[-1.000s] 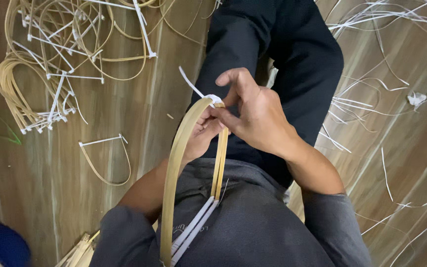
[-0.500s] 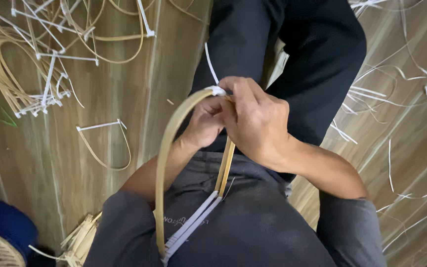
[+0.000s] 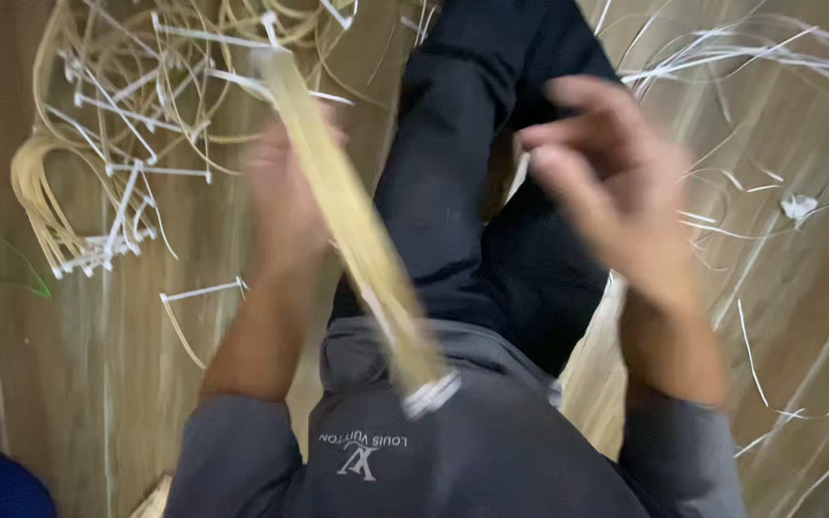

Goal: The person sits on the floor and assembles small U-shaped bamboo frames by wrapping white plastic zip ties around them. They use scissors to cut the excess length of the ties after securing them. The person handles multiple frames, repeating the wrapping and cutting process.

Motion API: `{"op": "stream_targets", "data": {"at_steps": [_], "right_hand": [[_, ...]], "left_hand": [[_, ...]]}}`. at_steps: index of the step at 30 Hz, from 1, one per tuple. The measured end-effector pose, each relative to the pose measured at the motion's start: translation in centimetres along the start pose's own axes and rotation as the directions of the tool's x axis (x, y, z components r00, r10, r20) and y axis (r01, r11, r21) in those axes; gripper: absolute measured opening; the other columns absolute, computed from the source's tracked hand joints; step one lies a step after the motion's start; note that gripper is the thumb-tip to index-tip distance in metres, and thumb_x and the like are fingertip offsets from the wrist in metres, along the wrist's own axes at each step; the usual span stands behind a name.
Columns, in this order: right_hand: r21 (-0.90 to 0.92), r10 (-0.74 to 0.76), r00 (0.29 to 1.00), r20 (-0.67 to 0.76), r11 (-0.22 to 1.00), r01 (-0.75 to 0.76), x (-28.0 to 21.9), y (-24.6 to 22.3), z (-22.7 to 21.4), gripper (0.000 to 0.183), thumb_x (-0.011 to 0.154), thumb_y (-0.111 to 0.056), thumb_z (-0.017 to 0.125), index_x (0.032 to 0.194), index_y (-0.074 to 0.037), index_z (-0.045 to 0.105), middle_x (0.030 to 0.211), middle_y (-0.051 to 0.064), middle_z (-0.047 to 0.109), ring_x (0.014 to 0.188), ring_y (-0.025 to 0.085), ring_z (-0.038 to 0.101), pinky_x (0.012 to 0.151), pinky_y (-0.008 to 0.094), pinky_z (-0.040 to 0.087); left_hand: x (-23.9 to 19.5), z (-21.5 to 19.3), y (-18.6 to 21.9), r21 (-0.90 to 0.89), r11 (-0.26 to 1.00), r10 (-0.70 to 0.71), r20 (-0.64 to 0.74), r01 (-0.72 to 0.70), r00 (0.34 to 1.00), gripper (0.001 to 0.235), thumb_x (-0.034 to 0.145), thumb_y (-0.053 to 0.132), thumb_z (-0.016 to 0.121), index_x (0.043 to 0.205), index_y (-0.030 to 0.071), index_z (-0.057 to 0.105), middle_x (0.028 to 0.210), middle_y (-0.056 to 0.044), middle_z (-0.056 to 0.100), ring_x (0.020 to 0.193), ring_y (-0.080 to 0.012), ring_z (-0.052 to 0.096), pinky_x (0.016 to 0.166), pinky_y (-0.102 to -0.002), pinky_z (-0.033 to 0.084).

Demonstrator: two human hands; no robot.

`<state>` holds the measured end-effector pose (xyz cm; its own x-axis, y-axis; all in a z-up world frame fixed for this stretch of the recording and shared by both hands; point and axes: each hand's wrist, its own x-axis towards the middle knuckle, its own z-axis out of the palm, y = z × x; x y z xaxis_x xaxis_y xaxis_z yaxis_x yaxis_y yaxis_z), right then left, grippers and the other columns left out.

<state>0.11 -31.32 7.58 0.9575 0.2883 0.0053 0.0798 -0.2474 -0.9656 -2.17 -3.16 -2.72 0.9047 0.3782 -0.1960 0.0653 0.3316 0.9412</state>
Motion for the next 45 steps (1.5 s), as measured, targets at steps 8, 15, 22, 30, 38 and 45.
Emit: {"op": "stream_targets", "data": {"at_steps": [8, 15, 22, 30, 38, 45], "right_hand": [[-0.577, -0.461, 0.884, 0.082, 0.701, 0.419, -1.6, -8.1, -4.0, 0.047, 0.094, -0.012, 0.079, 0.132, 0.005, 0.057, 0.123, 0.02, 0.067, 0.121, 0.035, 0.065, 0.106, 0.043, 0.048], [-0.419, -0.236, 0.76, 0.606, 0.717, 0.557, -1.2, -2.9, -0.5, 0.033, 0.088, -0.034, 0.075, 0.103, -0.004, 0.075, 0.086, 0.011, 0.073, 0.084, 0.03, 0.067, 0.088, 0.048, 0.047], [-0.343, -0.02, 0.644, 0.765, 0.833, 0.433, -6.6, 2.1, 0.1, 0.021, 0.094, -0.021, 0.065, 0.086, -0.003, 0.074, 0.072, 0.011, 0.071, 0.072, 0.026, 0.069, 0.08, 0.042, 0.052], [-0.02, -0.16, 0.591, 0.791, 0.958, 0.286, -7.6, 7.1, -0.1, 0.022, 0.095, -0.017, 0.067, 0.082, -0.001, 0.075, 0.069, 0.011, 0.072, 0.059, 0.022, 0.069, 0.06, 0.038, 0.055], [-0.101, -0.093, 0.648, 0.756, 0.962, 0.255, -7.9, 6.2, 1.1, 0.021, 0.096, -0.022, 0.067, 0.091, -0.002, 0.074, 0.077, 0.01, 0.072, 0.067, 0.019, 0.07, 0.068, 0.036, 0.059], [-0.229, -0.067, 0.789, 0.611, 0.939, 0.258, -6.3, 2.2, -0.5, 0.031, 0.085, -0.022, 0.078, 0.101, 0.004, 0.073, 0.075, 0.011, 0.069, 0.072, 0.021, 0.064, 0.058, 0.034, 0.056]], "left_hand": [[-3.2, 1.7, 6.5, 0.339, 0.796, 0.283, 0.524, -0.501, 0.803, 0.013, 0.099, 0.009, 0.071, 0.106, 0.003, 0.063, 0.096, -0.004, 0.066, 0.084, -0.0149, 0.062, 0.078, -0.029, 0.052], [-8.0, 3.9, 3.4, 0.249, 0.727, 0.158, 0.846, -0.64, 0.509, 0.011, 0.091, 0.003, 0.072, 0.09, 0.002, 0.061, 0.083, -0.011, 0.062, 0.075, -0.0268, 0.063, 0.068, -0.039, 0.05], [-10.9, 2.2, -0.7, 0.162, 0.746, 0.134, 0.914, -0.646, 0.384, 0.012, 0.086, 0.0, 0.075, 0.089, -0.001, 0.063, 0.084, -0.012, 0.063, 0.076, -0.0276, 0.065, 0.065, -0.037, 0.053], [-10.4, 1.5, -2.4, 0.118, 0.813, 0.057, 0.959, -0.57, 0.279, 0.01, 0.086, -0.001, 0.074, 0.088, -0.001, 0.065, 0.081, -0.01, 0.065, 0.074, -0.0256, 0.066, 0.064, -0.036, 0.054], [-8.2, 2.2, -0.9, 0.097, 0.728, -0.044, 0.995, -0.679, 0.095, 0.007, 0.085, 0.004, 0.073, 0.087, 0.003, 0.067, 0.079, -0.006, 0.062, 0.075, -0.0218, 0.06, 0.068, -0.035, 0.052], [-8.2, 3.7, 3.1, 0.168, 0.639, 0.049, 0.965, -0.751, 0.258, 0.013, 0.089, 0.009, 0.076, 0.091, 0.001, 0.065, 0.088, -0.008, 0.059, 0.079, -0.0203, 0.058, 0.069, -0.032, 0.05]]}}
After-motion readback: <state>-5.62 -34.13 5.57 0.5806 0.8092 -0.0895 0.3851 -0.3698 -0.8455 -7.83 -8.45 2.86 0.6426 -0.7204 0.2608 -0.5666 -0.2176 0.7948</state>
